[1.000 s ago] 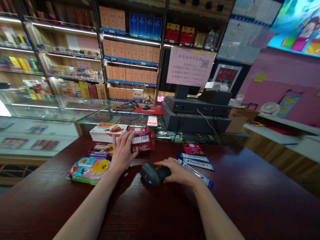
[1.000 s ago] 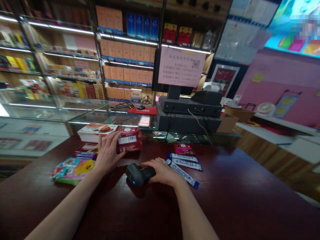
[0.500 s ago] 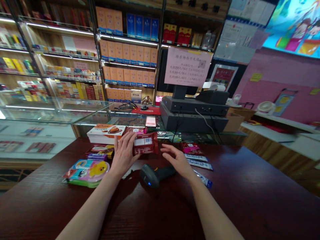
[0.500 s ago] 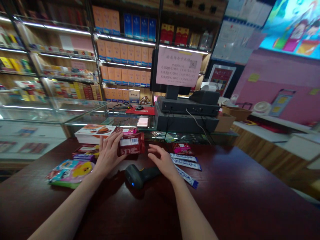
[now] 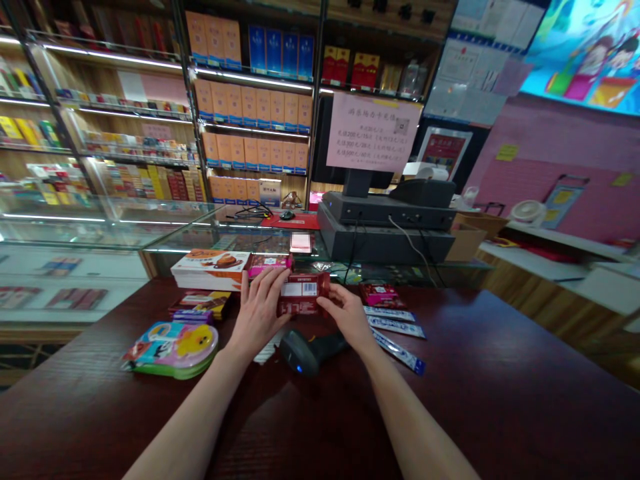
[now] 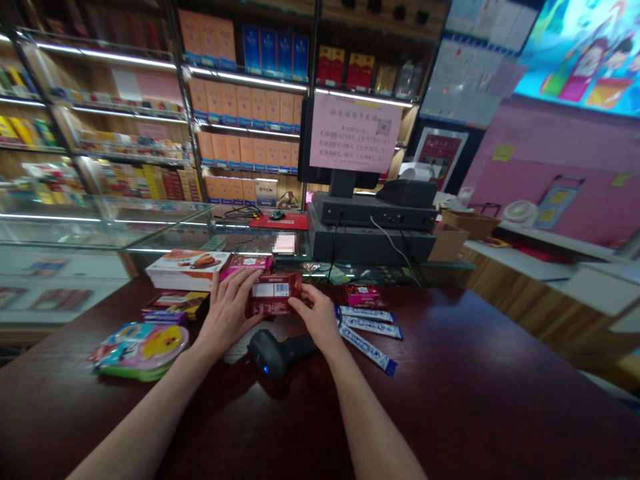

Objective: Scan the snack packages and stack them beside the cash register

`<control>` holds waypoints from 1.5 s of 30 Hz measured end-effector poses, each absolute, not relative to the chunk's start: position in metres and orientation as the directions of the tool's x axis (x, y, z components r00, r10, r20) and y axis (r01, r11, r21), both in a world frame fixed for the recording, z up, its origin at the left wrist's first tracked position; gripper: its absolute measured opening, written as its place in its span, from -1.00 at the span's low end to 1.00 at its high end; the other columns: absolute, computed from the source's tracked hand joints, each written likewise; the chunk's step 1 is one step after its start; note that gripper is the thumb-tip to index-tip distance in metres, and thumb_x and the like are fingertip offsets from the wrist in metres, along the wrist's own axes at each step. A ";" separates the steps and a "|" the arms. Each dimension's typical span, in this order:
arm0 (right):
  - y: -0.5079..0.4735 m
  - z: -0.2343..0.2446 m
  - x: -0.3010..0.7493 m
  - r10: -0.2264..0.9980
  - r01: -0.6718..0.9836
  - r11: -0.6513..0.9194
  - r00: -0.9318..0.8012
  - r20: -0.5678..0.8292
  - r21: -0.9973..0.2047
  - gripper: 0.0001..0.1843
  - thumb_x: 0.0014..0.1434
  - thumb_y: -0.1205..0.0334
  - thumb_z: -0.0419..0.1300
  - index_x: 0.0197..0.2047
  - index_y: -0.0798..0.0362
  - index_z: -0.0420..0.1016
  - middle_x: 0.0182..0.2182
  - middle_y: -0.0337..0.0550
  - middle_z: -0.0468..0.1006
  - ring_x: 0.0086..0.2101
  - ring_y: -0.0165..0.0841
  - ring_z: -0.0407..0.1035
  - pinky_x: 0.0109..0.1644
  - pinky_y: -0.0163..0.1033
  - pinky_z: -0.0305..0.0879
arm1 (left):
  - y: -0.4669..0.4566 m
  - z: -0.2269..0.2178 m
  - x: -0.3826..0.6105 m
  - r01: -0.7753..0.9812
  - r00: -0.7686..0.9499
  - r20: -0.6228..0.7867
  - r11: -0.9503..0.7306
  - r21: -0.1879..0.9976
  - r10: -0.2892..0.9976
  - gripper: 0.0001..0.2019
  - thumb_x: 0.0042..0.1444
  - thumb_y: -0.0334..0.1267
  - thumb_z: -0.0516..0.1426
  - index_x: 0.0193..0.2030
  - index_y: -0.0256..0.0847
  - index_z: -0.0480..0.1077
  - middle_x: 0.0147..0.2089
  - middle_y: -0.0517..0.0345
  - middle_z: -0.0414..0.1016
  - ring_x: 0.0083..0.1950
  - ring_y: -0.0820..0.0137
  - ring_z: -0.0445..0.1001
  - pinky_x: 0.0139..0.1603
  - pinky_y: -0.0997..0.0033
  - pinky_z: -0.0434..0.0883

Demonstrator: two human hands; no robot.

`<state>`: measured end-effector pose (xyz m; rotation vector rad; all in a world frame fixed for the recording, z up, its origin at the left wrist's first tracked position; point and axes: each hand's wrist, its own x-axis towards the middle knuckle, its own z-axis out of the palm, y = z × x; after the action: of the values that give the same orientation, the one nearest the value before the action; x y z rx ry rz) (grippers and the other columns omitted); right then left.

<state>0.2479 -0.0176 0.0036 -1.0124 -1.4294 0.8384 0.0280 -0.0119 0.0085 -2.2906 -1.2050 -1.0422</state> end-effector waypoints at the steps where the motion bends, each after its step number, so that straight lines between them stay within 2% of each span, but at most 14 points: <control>1: -0.017 0.003 0.248 0.922 0.133 0.381 0.014 0.386 -0.915 -0.66 0.10 0.11 0.33 -0.05 0.02 0.58 -0.18 -0.11 0.69 -0.16 -0.18 0.57 -0.02 -0.10 0.47 | -0.012 0.009 0.029 0.816 0.369 0.742 -0.577 0.029 0.559 -0.10 0.05 -0.23 0.32 0.48 -0.12 -0.01 0.40 -0.12 0.22 0.44 0.02 0.15 0.52 -0.26 -0.24; 4: -0.017 0.002 0.248 0.919 0.161 0.385 0.022 0.394 -0.909 -0.72 0.09 0.13 0.32 -0.13 0.04 0.60 -0.21 -0.12 0.70 -0.21 -0.18 0.56 -0.06 -0.11 0.47 | -0.013 0.010 0.030 0.834 0.337 0.750 -0.550 0.043 0.570 -0.10 0.01 -0.24 0.35 0.46 -0.06 0.06 0.45 -0.18 0.06 0.45 -0.07 0.09 0.49 -0.31 -0.13; 6: -0.017 0.002 0.248 0.919 0.176 0.383 0.026 0.394 -0.907 -0.74 0.10 0.13 0.31 -0.13 0.04 0.60 -0.22 -0.12 0.69 -0.22 -0.19 0.56 -0.07 -0.11 0.47 | -0.014 0.011 0.031 0.851 0.302 0.752 -0.521 0.064 0.586 -0.12 -0.01 -0.22 0.36 0.44 0.00 0.11 0.45 -0.18 0.02 0.42 -0.11 0.10 0.45 -0.31 -0.01; 11: -0.018 0.000 0.248 0.909 0.235 0.392 0.051 0.414 -0.890 -0.73 0.13 0.11 0.30 -0.12 0.02 0.60 -0.21 -0.12 0.69 -0.22 -0.19 0.55 -0.06 -0.11 0.48 | -0.014 0.013 0.030 0.881 0.263 0.724 -0.465 0.089 0.637 -0.12 0.01 -0.12 0.35 0.45 0.15 0.10 0.18 -0.09 0.28 0.19 -0.02 0.27 0.30 -0.23 0.22; 17: -0.016 -0.004 0.248 0.892 0.349 0.395 0.075 0.445 -0.850 -0.73 0.16 0.04 0.29 -0.13 -0.01 0.62 -0.24 -0.13 0.68 -0.24 -0.19 0.54 -0.09 -0.12 0.47 | -0.013 0.011 0.030 0.900 0.259 0.693 -0.429 0.081 0.673 -0.07 0.01 -0.07 0.35 0.48 0.15 0.01 0.04 -0.02 0.31 0.10 0.05 0.28 0.21 -0.10 0.26; 23: -0.013 -0.008 0.251 0.880 0.404 0.375 0.129 0.457 -0.835 -0.74 0.16 0.03 0.28 -0.17 -0.01 0.63 -0.30 -0.14 0.66 -0.30 -0.21 0.51 -0.14 -0.14 0.45 | -0.012 0.010 0.034 0.860 0.271 0.667 -0.486 0.157 0.694 -0.06 0.03 -0.04 0.33 0.50 0.07 -0.02 0.09 -0.04 0.31 0.15 0.03 0.27 0.19 -0.07 0.27; 28: -0.011 -0.009 0.254 0.848 0.439 0.374 0.195 0.493 -0.817 -0.78 0.15 0.05 0.29 -0.19 -0.03 0.63 -0.28 -0.14 0.61 -0.28 -0.23 0.48 -0.11 -0.15 0.42 | -0.011 0.010 0.032 0.804 0.291 0.696 -0.562 0.193 0.656 -0.31 0.29 -0.12 0.12 0.50 0.03 -0.04 0.12 -0.01 0.43 0.12 0.15 0.36 0.24 0.01 0.23; 33: -0.016 -0.006 0.251 0.786 0.496 0.405 0.241 0.569 -0.768 -0.83 0.14 0.09 0.30 -0.23 -0.04 0.63 -0.30 -0.15 0.51 -0.24 -0.23 0.44 -0.10 -0.15 0.38 | -0.007 0.010 0.028 0.789 0.175 0.766 -0.554 0.267 0.619 -0.35 0.26 -0.16 0.17 0.44 -0.04 0.06 -0.02 0.08 0.58 0.02 0.20 0.47 0.20 0.11 0.25; 35: -0.018 -0.004 0.250 0.763 0.497 0.429 0.248 0.597 -0.754 -0.84 0.17 0.10 0.29 -0.21 -0.06 0.63 -0.27 -0.13 0.52 -0.21 -0.23 0.43 -0.07 -0.14 0.38 | -0.006 0.009 0.028 0.790 0.147 0.784 -0.548 0.275 0.604 -0.45 0.22 -0.16 0.21 0.33 -0.06 0.21 -0.04 0.09 0.60 0.01 0.19 0.49 0.18 0.11 0.25; 37: -0.020 -0.001 0.250 0.742 0.500 0.473 0.217 0.634 -0.725 -0.86 0.22 0.13 0.26 -0.18 -0.09 0.63 -0.24 -0.13 0.54 -0.14 -0.21 0.42 0.00 -0.11 0.37 | -0.007 0.010 0.028 0.789 0.139 0.805 -0.555 0.263 0.577 -0.64 0.21 -0.17 0.22 0.13 -0.07 0.35 -0.07 0.11 0.60 -0.02 0.20 0.50 0.16 0.11 0.24; 40: -0.021 0.000 0.250 0.690 0.516 0.544 0.174 0.703 -0.662 -0.87 0.25 0.20 0.25 -0.17 -0.12 0.64 -0.16 -0.12 0.55 -0.04 -0.19 0.38 0.10 -0.08 0.33 | -0.010 0.012 0.029 0.785 0.163 0.834 -0.582 0.214 0.526 -0.87 0.23 -0.21 0.20 -0.10 -0.08 0.40 -0.15 0.15 0.59 -0.07 0.22 0.50 0.14 0.11 0.23; 42: -0.021 -0.001 0.250 0.666 0.521 0.558 0.184 0.723 -0.646 -0.86 0.25 0.22 0.25 -0.16 -0.12 0.65 -0.13 -0.10 0.50 -0.05 -0.19 0.36 0.08 -0.08 0.34 | -0.013 0.014 0.029 0.786 0.185 0.843 -0.591 0.181 0.505 -0.92 0.23 -0.25 0.19 -0.14 -0.09 0.40 -0.18 0.17 0.58 -0.08 0.22 0.49 0.13 0.11 0.22; 45: -0.022 -0.003 0.250 0.683 0.517 0.545 0.182 0.707 -0.660 -0.80 0.25 0.27 0.23 -0.11 -0.13 0.65 -0.21 -0.11 0.44 -0.13 -0.21 0.37 -0.04 -0.13 0.36 | -0.016 0.016 0.029 0.794 0.204 0.858 -0.593 0.137 0.471 -0.91 0.23 -0.31 0.18 -0.14 -0.09 0.39 -0.17 0.16 0.59 -0.07 0.22 0.48 0.13 0.10 0.21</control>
<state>0.2498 -0.0221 -0.0030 -1.0909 -1.4700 0.1587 0.0287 -0.0160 0.0165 -2.1501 -1.1869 -1.3424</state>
